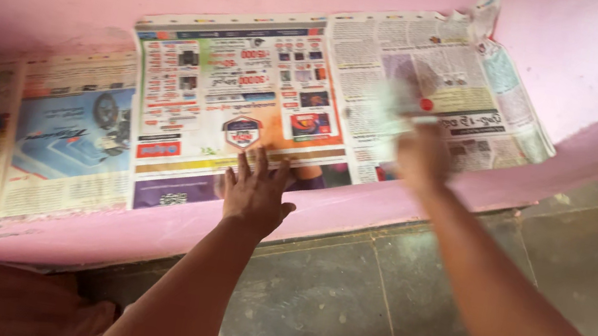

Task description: The person wipes several pairs of shoes and flip-flops on a two-tiered pink shelf using a light-colored cloth. They clean the shoes one by one, then wipe the newspaper-lined shelf surface before continuing with the remaining footwear.

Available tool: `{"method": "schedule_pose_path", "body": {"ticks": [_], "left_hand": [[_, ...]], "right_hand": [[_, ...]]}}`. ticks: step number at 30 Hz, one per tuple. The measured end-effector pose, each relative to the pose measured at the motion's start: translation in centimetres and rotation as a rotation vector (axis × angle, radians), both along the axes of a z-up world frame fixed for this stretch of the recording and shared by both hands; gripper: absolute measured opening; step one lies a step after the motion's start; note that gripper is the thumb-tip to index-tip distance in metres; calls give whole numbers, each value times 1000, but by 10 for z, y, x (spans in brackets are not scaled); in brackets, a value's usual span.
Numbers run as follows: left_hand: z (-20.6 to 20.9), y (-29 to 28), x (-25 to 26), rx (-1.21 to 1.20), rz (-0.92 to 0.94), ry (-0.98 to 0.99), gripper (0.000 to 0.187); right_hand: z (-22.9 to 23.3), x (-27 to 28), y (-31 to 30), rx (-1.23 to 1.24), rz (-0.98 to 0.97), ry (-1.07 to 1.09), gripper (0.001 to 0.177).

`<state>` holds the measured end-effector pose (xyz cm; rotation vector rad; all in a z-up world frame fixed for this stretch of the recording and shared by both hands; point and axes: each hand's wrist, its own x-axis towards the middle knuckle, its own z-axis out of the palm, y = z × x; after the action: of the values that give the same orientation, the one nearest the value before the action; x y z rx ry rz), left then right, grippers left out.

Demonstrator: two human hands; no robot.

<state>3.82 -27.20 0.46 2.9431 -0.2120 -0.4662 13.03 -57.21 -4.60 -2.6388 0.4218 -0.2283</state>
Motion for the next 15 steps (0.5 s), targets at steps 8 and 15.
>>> {"method": "schedule_pose_path", "body": {"ticks": [8, 15], "left_hand": [[-8, -43, 20, 52, 46, 74, 68], [-17, -73, 38, 84, 162, 164, 70]], "right_hand": [[8, -1, -49, -317, 390, -30, 53], [27, 79, -46, 477, -30, -37, 32]]}}
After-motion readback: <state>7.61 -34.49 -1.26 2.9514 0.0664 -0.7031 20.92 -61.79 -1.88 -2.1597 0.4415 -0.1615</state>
